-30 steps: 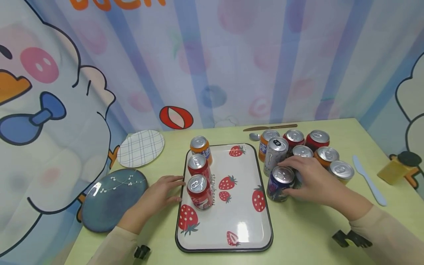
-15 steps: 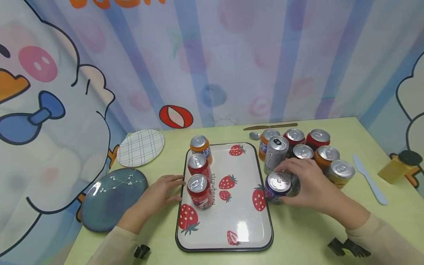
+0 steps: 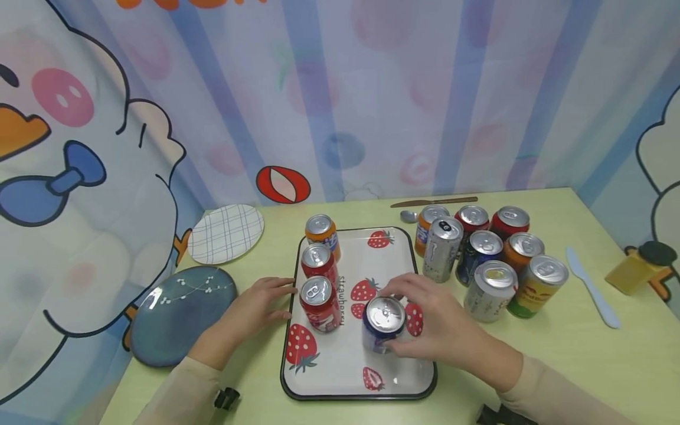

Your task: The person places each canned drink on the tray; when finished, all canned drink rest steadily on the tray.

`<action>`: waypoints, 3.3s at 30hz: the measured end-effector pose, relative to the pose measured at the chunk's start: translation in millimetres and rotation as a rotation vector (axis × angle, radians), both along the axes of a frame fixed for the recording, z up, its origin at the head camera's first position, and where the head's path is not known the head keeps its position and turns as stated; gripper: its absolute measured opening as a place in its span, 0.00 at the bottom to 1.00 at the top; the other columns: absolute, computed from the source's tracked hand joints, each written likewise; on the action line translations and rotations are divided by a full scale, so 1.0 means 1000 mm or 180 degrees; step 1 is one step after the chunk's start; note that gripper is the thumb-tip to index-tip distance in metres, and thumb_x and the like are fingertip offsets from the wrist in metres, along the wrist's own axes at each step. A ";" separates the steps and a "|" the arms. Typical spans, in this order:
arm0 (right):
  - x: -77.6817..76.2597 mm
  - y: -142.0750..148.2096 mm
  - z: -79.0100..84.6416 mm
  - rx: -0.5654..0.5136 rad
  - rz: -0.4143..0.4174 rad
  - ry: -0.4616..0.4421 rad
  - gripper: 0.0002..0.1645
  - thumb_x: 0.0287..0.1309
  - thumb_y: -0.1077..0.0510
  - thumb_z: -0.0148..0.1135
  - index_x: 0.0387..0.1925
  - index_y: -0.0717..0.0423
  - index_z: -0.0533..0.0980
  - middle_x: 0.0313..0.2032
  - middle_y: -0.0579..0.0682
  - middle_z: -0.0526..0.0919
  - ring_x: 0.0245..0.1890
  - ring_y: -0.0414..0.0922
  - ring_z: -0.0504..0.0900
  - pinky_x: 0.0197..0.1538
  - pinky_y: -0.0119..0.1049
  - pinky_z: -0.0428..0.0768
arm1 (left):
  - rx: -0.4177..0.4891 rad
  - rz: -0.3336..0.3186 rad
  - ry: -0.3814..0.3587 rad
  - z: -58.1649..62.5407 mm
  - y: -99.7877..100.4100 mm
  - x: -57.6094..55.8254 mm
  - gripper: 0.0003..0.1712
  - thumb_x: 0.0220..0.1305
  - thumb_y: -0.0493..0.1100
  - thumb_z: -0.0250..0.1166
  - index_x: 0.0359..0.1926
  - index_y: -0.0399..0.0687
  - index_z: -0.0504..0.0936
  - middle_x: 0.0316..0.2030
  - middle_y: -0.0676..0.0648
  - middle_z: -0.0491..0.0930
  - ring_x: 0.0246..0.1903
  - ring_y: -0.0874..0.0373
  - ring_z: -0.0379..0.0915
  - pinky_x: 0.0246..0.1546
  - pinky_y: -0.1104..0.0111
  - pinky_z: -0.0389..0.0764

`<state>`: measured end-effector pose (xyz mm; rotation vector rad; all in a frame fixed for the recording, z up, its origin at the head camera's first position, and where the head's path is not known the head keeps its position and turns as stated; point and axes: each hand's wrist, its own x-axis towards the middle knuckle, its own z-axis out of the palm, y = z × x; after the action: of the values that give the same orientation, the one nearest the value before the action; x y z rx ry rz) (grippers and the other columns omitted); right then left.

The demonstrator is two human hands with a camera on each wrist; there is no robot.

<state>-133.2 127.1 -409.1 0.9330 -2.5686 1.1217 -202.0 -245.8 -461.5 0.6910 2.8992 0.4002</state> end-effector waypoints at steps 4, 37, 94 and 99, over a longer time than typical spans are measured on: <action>0.003 -0.026 -0.004 -0.0037 0.0190 -0.0054 0.42 0.32 0.49 0.88 0.55 0.42 0.80 0.54 0.38 0.80 0.54 0.38 0.80 0.58 0.43 0.84 | 0.0005 -0.0030 0.0005 0.000 0.001 -0.002 0.32 0.61 0.50 0.76 0.65 0.49 0.81 0.70 0.43 0.74 0.71 0.40 0.68 0.70 0.46 0.74; -0.007 -0.019 -0.008 0.0676 0.0377 0.0233 0.36 0.45 0.47 0.85 0.58 0.43 0.82 0.64 0.44 0.77 0.66 0.46 0.73 0.68 0.53 0.77 | 0.0027 0.0041 -0.0088 0.001 0.001 -0.002 0.31 0.61 0.50 0.76 0.65 0.52 0.82 0.71 0.43 0.74 0.71 0.40 0.69 0.71 0.45 0.72; -0.026 0.101 0.016 0.0312 -0.0585 0.0583 0.43 0.28 0.57 0.90 0.54 0.49 0.82 0.50 0.47 0.85 0.42 0.37 0.81 0.41 0.23 0.80 | 0.0081 0.0120 -0.0078 -0.001 0.002 -0.002 0.32 0.62 0.50 0.75 0.66 0.53 0.81 0.72 0.44 0.73 0.72 0.41 0.68 0.71 0.45 0.72; -0.037 0.062 0.012 0.0138 -0.0502 0.0430 0.43 0.31 0.56 0.89 0.56 0.52 0.81 0.54 0.48 0.84 0.49 0.44 0.84 0.51 0.41 0.87 | 0.0050 0.0112 -0.0097 0.001 0.005 -0.003 0.31 0.62 0.50 0.75 0.66 0.54 0.81 0.72 0.44 0.73 0.72 0.41 0.68 0.71 0.45 0.72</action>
<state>-170.2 188.7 -396.7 0.7710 -2.5156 0.9314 -205.5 -241.1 -461.0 0.6314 2.8860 0.4340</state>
